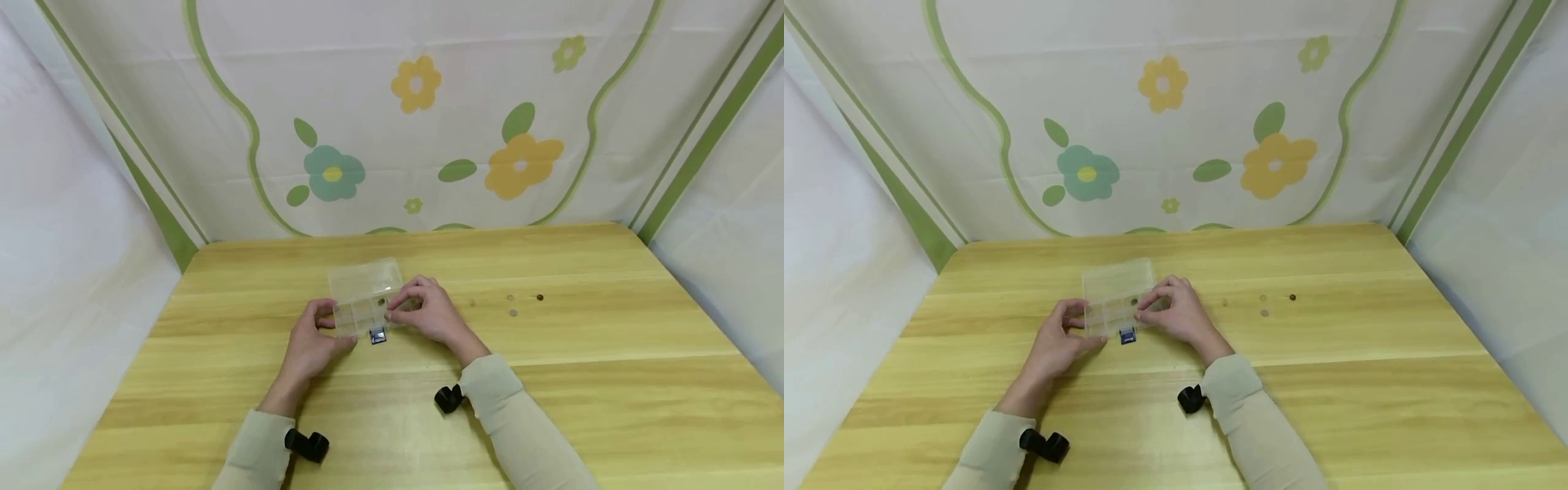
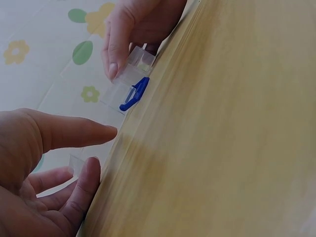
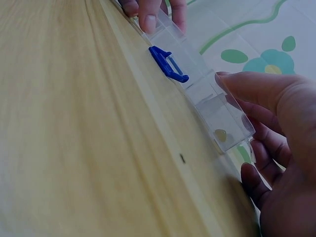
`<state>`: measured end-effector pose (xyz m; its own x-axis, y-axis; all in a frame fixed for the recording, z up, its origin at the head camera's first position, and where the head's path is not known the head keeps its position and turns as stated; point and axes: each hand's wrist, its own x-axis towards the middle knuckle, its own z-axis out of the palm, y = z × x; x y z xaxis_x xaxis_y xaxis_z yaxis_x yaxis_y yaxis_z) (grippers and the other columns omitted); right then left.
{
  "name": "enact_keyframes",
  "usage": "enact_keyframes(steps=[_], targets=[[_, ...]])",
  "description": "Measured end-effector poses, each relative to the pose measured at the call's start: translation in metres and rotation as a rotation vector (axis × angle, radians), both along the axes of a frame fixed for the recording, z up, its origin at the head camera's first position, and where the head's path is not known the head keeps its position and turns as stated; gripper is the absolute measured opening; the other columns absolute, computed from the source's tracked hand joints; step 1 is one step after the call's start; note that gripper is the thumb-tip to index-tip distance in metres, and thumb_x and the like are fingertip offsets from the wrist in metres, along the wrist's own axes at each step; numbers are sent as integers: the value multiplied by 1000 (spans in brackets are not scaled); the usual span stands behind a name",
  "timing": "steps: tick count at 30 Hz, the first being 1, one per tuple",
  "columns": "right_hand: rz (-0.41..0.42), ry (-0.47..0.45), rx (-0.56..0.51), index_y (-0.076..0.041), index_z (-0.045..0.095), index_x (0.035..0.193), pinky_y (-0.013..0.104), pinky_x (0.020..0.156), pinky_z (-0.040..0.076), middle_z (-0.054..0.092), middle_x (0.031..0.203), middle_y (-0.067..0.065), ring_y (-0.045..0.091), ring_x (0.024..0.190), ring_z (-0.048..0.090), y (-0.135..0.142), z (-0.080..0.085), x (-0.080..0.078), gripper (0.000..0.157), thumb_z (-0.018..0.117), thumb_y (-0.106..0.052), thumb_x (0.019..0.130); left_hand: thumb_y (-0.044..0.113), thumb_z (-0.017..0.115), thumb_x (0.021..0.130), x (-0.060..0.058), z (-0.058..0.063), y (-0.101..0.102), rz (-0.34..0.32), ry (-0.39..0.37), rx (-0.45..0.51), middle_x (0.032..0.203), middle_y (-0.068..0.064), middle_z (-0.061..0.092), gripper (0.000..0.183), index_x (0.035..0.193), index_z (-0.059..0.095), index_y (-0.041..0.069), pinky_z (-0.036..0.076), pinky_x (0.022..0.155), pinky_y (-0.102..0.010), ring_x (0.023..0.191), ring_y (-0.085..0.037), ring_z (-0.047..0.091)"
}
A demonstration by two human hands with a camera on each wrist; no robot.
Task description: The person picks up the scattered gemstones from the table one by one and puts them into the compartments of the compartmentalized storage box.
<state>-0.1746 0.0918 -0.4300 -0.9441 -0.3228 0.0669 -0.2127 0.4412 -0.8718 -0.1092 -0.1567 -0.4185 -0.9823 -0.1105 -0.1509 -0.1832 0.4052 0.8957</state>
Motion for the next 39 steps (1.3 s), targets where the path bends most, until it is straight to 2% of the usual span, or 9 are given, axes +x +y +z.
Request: enact_keyframes(steps=[23, 39], targets=[[7, 15, -2, -29, 83, 92, 36, 87, 44, 64, 109, -6, 20, 102, 51, 1, 1, 1, 9, 91, -30, 88, 6, 90, 82, 3, 1, 3, 7, 10, -14, 138, -15, 63, 78, 150, 52, 12, 48, 95, -36, 123, -30, 58], [-11, 4, 8, -27, 83, 91, 35, 88, 45, 65, 108, -6, 18, 103, 52, -1, 3, 3, 10, 92, -30, 88, 7, 91, 82, 6, 2, 1, -11, 32, -13, 138, -17, 63, 77, 149, 52, 10, 49, 89, -34, 121, -31, 59]])
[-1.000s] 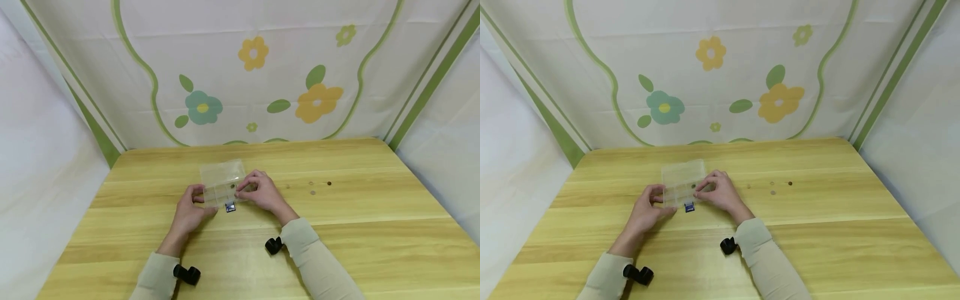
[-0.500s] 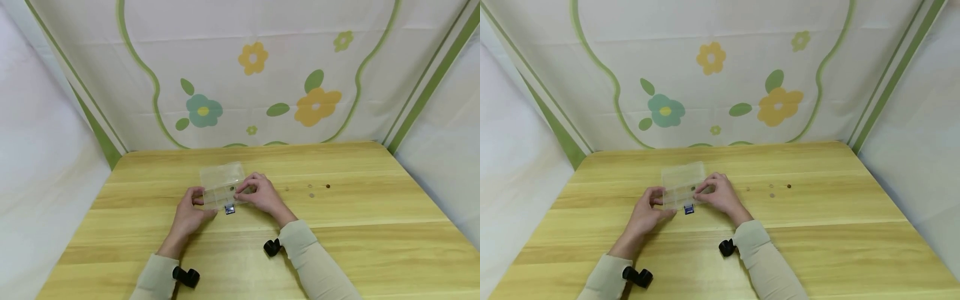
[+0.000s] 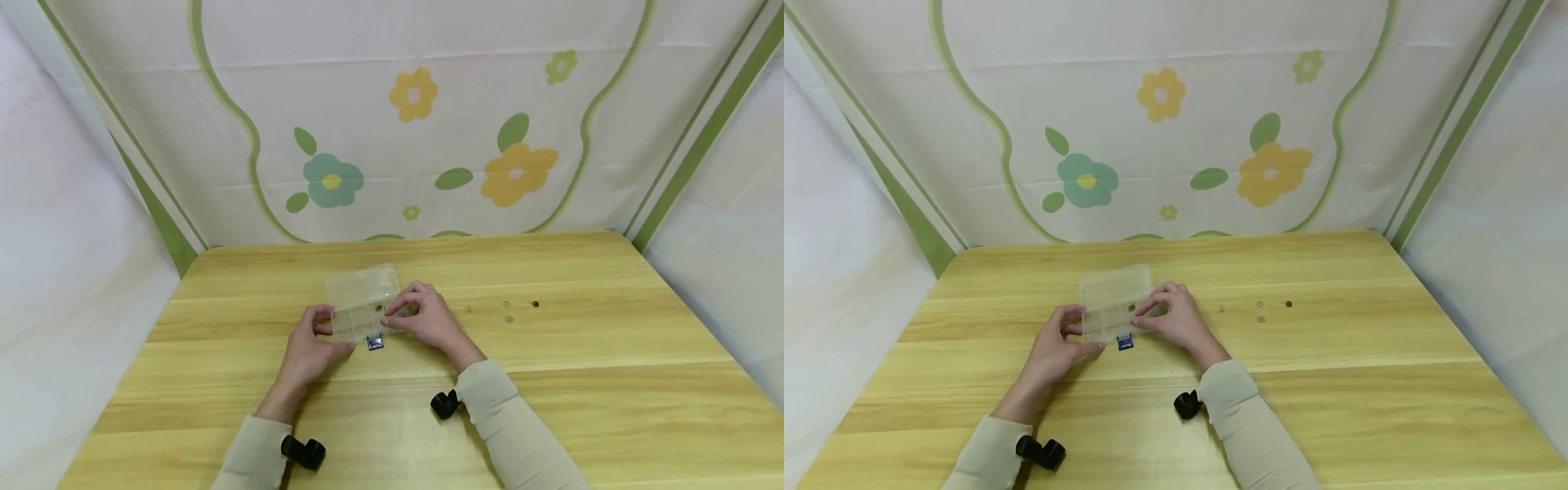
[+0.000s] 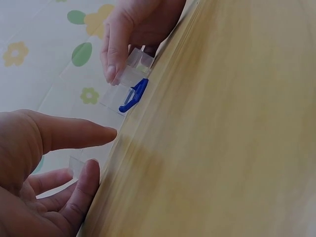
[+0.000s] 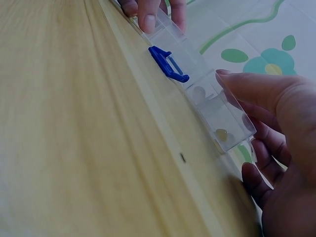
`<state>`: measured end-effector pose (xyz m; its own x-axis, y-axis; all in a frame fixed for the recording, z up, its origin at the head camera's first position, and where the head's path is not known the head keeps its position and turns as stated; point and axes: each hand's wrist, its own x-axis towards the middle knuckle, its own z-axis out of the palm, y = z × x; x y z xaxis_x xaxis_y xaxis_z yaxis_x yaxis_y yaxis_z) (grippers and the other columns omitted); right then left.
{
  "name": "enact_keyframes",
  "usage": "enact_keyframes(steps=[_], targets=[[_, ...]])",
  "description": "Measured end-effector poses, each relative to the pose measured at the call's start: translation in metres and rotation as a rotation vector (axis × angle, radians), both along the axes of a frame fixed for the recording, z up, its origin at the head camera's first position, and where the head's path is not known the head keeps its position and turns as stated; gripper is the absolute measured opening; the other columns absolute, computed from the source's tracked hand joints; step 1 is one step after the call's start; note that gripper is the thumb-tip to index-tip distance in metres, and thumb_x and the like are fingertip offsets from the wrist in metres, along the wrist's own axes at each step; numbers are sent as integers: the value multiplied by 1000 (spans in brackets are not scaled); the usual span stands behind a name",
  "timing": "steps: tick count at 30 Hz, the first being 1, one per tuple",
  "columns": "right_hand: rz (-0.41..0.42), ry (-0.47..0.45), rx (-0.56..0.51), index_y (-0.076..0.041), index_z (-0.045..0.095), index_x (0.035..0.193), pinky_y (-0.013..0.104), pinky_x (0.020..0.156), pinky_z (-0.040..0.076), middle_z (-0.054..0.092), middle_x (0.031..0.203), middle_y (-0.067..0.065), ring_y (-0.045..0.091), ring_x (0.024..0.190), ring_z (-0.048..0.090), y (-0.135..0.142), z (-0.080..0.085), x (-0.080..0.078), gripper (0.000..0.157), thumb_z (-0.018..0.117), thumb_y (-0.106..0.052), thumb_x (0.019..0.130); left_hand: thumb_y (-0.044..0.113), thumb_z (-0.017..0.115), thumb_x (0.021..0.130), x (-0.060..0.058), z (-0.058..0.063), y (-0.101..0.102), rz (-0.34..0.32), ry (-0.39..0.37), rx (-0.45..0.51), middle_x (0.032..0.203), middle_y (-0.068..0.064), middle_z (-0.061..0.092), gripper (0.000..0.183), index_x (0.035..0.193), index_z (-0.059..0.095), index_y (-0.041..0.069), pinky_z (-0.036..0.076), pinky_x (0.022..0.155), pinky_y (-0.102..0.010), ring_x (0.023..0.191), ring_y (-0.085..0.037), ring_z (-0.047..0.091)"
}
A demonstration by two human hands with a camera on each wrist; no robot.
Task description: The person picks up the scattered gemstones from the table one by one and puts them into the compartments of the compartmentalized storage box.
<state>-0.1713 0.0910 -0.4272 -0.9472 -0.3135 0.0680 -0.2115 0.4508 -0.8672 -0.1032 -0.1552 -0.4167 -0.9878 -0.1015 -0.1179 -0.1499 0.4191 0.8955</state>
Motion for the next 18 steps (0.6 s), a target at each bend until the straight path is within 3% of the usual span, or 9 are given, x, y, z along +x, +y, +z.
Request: enact_keyframes(steps=[10, 18], targets=[[-1, 9, -10, -28, 83, 91, 37, 89, 46, 66, 108, -7, 18, 104, 53, 0, -3, -1, 10, 92, -29, 87, 6, 91, 83, 1, 0, 0, -30, 47, -62, 143, -19, 63, 76, 148, 52, 5, 54, 94, -45, 122, -34, 61], [-13, 0, -16, -28, 83, 89, 39, 94, 46, 67, 108, -8, 19, 110, 56, 1, -3, -2, 11, 93, -28, 85, 4, 91, 81, 0, -2, 2, -6, 42, -38, 138, -19, 65, 77, 147, 53, 6, 50, 89, -35, 119, -33, 61]])
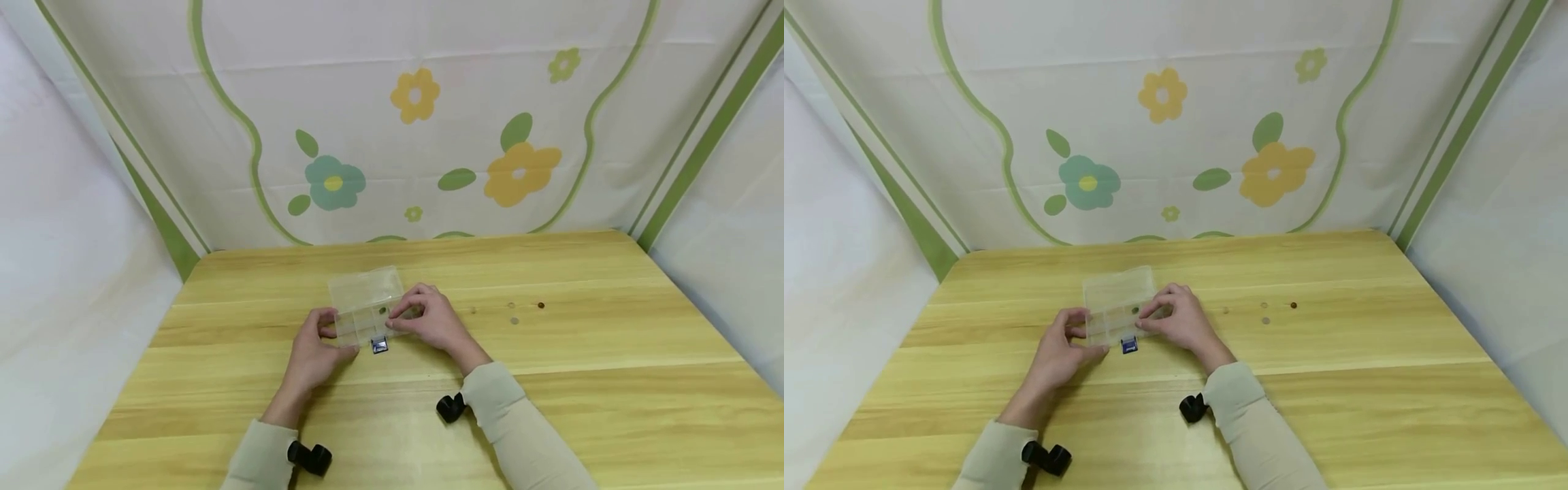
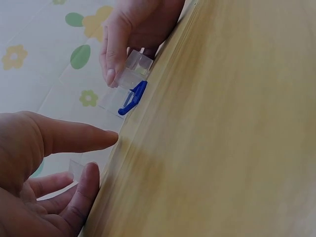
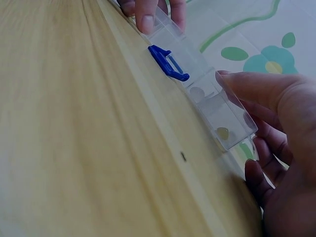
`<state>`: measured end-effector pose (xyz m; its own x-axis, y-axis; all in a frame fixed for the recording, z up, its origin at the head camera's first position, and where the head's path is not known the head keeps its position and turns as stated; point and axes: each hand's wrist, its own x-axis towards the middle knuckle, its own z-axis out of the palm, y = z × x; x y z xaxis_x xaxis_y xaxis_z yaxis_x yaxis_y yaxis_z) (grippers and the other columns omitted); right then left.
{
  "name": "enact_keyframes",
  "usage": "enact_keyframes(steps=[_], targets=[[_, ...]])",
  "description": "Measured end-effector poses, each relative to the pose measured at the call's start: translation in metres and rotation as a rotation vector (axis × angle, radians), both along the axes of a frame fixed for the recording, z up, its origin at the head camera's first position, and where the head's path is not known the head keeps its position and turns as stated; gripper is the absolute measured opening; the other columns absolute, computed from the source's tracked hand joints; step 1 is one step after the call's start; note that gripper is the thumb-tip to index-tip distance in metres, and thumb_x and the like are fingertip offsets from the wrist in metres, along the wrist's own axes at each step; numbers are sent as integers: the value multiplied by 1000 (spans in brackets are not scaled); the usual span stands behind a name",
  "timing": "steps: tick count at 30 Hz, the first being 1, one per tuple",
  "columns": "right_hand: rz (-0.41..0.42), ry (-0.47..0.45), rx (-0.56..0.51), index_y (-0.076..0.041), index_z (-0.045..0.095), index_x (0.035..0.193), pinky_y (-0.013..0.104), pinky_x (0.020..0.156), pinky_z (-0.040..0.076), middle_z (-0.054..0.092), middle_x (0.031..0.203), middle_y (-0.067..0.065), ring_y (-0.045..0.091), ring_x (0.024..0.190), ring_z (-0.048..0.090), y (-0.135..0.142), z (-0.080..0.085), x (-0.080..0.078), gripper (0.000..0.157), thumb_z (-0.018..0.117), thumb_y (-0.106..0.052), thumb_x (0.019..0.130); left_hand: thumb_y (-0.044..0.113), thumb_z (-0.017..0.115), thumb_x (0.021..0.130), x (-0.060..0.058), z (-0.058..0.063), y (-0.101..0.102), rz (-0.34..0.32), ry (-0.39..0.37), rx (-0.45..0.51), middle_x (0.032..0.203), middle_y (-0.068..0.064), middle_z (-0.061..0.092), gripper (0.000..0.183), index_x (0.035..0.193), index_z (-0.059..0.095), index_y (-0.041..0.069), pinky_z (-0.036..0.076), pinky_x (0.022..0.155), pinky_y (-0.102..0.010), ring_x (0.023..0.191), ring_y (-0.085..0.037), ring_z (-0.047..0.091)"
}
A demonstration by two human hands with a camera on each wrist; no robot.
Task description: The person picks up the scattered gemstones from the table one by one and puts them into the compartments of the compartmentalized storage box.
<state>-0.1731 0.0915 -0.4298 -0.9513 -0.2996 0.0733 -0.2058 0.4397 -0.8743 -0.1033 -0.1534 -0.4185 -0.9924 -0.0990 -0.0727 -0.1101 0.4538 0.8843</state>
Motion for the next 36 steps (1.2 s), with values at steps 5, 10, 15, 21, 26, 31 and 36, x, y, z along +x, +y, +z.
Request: enact_keyframes(steps=[5, 10, 15, 21, 26, 31, 36], targets=[[1, -9, 4, -27, 83, 89, 39, 95, 46, 67, 110, -7, 19, 111, 56, 0, -1, -2, 11, 94, -29, 85, 4, 91, 80, 0, 0, 1, 18, -25, 5, 136, -19, 66, 76, 147, 54, 8, 50, 89, -35, 119, -32, 61], [0, -14, -13, -27, 83, 89, 38, 93, 47, 66, 110, -7, 19, 108, 55, 0, -1, -4, 11, 94, -28, 85, 3, 91, 81, -1, 2, 0, 11, -22, 5, 138, -19, 65, 75, 146, 53, 8, 49, 90, -35, 121, -33, 60], [2, -10, -16, -27, 84, 89, 36, 89, 46, 66, 109, -6, 19, 105, 55, 1, -2, -4, 11, 94, -27, 85, 3, 91, 81, -2, 2, 1, 5, -17, -1, 139, -19, 65, 76, 146, 53, 7, 49, 91, -35, 121, -33, 60], [1, -12, -12, -26, 84, 90, 35, 85, 46, 66, 108, -6, 19, 100, 54, 1, -1, -5, 10, 93, -27, 86, 5, 92, 80, -2, 3, 1, 0, -16, 1, 139, -19, 65, 77, 147, 53, 8, 51, 92, -40, 121, -33, 60], [-3, -13, -13, -27, 84, 89, 36, 86, 46, 66, 108, -6, 19, 100, 54, 0, -1, -5, 11, 94, -26, 85, 6, 93, 80, -2, 3, 1, -1, -16, 8, 140, -19, 64, 77, 147, 53, 8, 51, 92, -41, 121, -33, 60], [3, -13, -9, -28, 83, 90, 36, 86, 46, 66, 107, -6, 19, 101, 53, 0, -2, -5, 11, 93, -26, 85, 6, 93, 80, -2, 2, 0, 1, -19, 5, 139, -19, 64, 77, 146, 53, 8, 50, 90, -37, 121, -33, 60], [4, -9, -18, -27, 84, 89, 36, 87, 45, 66, 107, -6, 19, 102, 54, 0, -3, -5, 11, 93, -25, 85, 6, 92, 81, -2, 1, 0, 4, -20, 6, 138, -19, 64, 76, 146, 53, 8, 48, 89, -34, 121, -33, 59]])
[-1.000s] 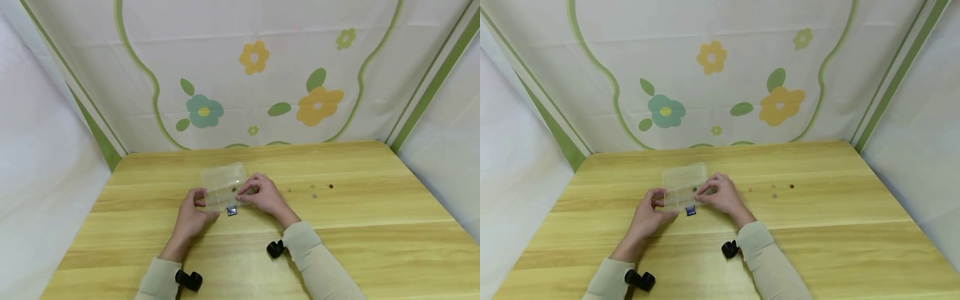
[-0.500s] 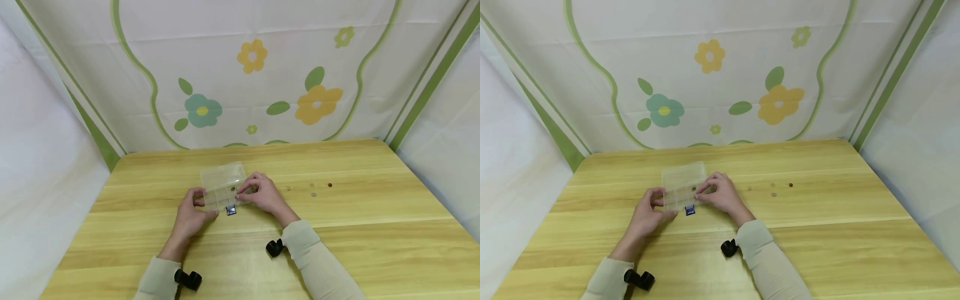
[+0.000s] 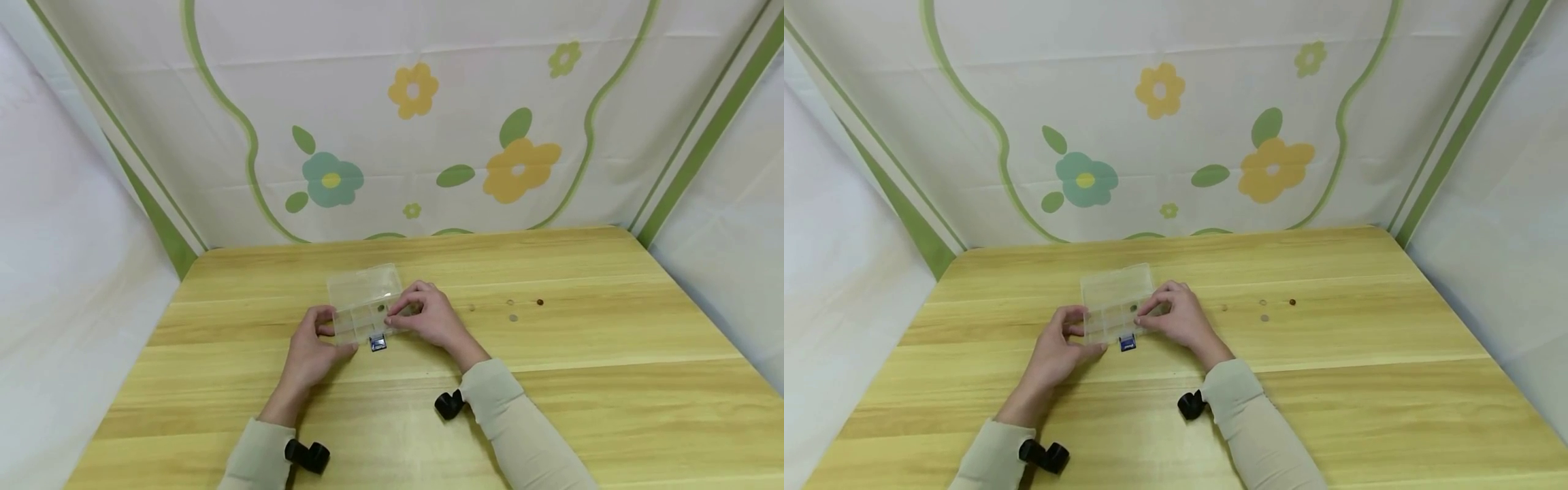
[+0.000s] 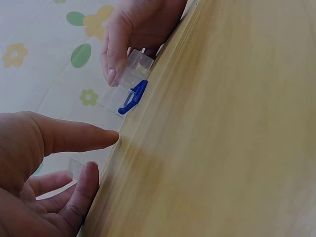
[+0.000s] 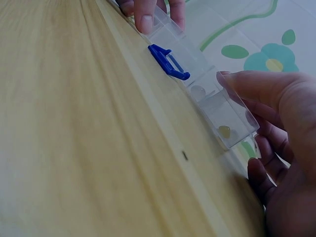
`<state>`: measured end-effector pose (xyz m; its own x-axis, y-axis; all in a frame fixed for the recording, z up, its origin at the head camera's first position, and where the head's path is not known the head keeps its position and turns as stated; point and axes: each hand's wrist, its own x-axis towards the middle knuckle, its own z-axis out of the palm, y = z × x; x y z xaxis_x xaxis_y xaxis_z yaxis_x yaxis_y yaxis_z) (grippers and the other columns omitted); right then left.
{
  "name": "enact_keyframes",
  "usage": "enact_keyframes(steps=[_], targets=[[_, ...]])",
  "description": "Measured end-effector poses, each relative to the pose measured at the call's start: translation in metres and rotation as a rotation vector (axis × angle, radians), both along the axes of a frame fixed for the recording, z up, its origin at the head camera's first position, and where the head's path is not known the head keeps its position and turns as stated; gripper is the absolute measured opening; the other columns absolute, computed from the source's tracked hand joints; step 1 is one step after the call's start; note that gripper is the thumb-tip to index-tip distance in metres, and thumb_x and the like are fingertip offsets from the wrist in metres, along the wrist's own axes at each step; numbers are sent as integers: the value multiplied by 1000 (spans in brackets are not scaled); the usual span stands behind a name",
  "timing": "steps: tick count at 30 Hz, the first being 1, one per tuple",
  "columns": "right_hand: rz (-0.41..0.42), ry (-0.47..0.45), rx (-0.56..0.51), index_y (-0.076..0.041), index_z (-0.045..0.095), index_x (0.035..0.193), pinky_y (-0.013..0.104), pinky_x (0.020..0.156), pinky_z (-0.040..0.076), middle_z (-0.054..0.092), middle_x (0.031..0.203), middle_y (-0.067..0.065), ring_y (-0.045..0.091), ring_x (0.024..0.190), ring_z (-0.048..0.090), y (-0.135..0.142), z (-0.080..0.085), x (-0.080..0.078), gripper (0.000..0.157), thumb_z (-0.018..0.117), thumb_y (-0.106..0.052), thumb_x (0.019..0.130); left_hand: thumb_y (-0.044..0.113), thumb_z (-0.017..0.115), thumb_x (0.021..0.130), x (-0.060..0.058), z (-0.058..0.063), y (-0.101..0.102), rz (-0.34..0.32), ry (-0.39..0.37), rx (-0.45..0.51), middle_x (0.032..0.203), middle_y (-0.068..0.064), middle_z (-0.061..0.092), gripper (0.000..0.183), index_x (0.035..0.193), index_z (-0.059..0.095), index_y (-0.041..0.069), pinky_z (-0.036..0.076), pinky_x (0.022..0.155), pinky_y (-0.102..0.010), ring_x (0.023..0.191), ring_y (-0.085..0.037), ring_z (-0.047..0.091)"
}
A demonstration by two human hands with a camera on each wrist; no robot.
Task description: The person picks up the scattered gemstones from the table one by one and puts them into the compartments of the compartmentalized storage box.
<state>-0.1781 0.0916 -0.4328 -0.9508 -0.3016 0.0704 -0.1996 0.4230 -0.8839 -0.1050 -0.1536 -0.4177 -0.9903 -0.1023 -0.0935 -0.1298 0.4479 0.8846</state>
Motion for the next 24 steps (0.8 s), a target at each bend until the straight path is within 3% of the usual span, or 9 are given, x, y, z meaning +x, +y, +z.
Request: enact_keyframes(steps=[14, 24], targets=[[3, -5, 16, -29, 83, 89, 36, 90, 45, 66, 108, -8, 17, 104, 55, 1, 1, 2, 10, 93, -28, 86, 5, 92, 81, 1, 0, 1, 10, -23, 6, 136, -18, 64, 76, 146, 53, 10, 49, 89, -34, 120, -31, 59], [19, 12, -4, -27, 84, 91, 34, 84, 46, 66, 108, -5, 18, 99, 54, 1, 2, 2, 9, 92, -26, 87, 6, 91, 82, -2, 0, -1, -2, -8, -4, 141, -16, 64, 74, 146, 53, 9, 50, 91, -36, 121, -32, 60]])
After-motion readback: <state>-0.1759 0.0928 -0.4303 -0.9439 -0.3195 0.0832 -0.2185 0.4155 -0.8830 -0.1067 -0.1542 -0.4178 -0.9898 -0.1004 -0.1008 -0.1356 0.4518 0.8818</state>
